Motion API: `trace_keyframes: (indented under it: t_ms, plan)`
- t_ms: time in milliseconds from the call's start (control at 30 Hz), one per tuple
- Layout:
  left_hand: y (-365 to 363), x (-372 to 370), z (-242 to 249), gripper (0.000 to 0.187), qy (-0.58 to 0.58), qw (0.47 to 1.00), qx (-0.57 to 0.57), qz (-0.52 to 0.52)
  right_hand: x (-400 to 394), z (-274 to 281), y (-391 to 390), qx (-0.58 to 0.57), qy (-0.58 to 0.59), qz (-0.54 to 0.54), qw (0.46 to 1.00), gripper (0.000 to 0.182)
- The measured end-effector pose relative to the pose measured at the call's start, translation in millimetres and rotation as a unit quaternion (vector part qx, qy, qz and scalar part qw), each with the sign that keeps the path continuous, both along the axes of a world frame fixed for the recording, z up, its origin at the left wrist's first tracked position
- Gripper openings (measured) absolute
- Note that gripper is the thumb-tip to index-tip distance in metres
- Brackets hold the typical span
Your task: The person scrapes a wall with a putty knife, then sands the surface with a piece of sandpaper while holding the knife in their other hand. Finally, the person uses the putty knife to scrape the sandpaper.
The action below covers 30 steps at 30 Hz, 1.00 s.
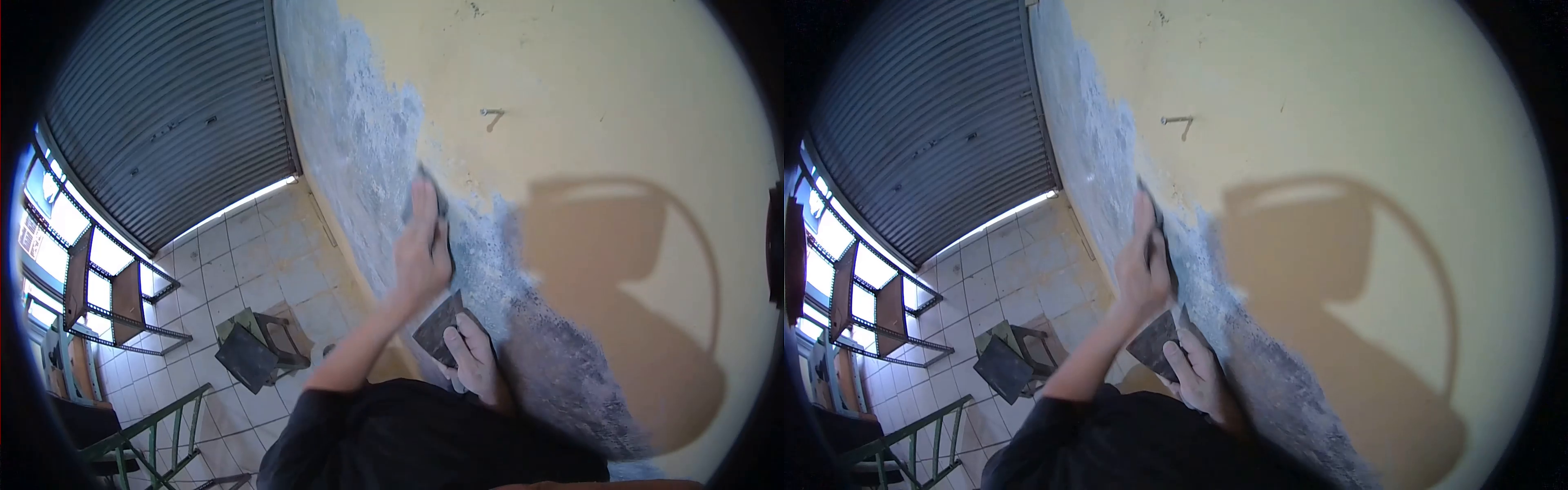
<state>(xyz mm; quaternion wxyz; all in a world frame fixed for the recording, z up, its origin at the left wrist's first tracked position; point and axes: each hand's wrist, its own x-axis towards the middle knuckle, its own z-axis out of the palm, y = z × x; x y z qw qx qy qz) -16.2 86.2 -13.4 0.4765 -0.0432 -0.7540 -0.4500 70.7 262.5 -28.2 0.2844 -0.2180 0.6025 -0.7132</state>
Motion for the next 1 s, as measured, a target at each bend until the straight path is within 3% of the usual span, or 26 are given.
trace_keyframes:
  t_ms: [100,167,267,367,467,567,767,900,1000]
  plan:
    - [-35,-38,45,0.057,0.038,0.999,-0.022,0.026,2,9,-6,0.037,0.011,-0.035,0.999,0.014]
    - [-37,-44,54,0.055,0.046,0.998,0.033,0.0,4,11,-3,0.071,0.019,-0.053,0.996,0.014]
    - [-3,-7,3,0.053,0.03,0.999,-0.013,0.011,-1,0,-2,0.008,0.026,-0.006,1.0,0.014]
    - [15,14,-15,0.054,-0.015,0.999,0.03,-0.034,-4,-6,-3,-0.009,0.03,-0.003,0.999,0.014]
    - [-20,-21,38,0.053,0.011,1.0,0.027,-0.001,-1,0,-4,0.004,0.023,-0.022,0.999,0.015]
    - [-34,-45,55,0.056,0.07,0.997,0.011,-0.001,1,9,-1,0.034,0.01,-0.019,0.999,0.015]
    - [13,9,-13,0.05,0.033,0.999,-0.023,-0.006,-5,2,-2,0.01,0.022,0.014,1.0,0.016]
    - [-32,-32,46,0.05,0.051,0.998,-0.024,0.001,-2,0,-1,0.029,0.01,-0.018,0.999,0.015]
    - [-31,-40,50,0.05,0.069,0.998,0.013,0.004,0,7,-2,0.032,0.029,-0.014,0.999,0.014]
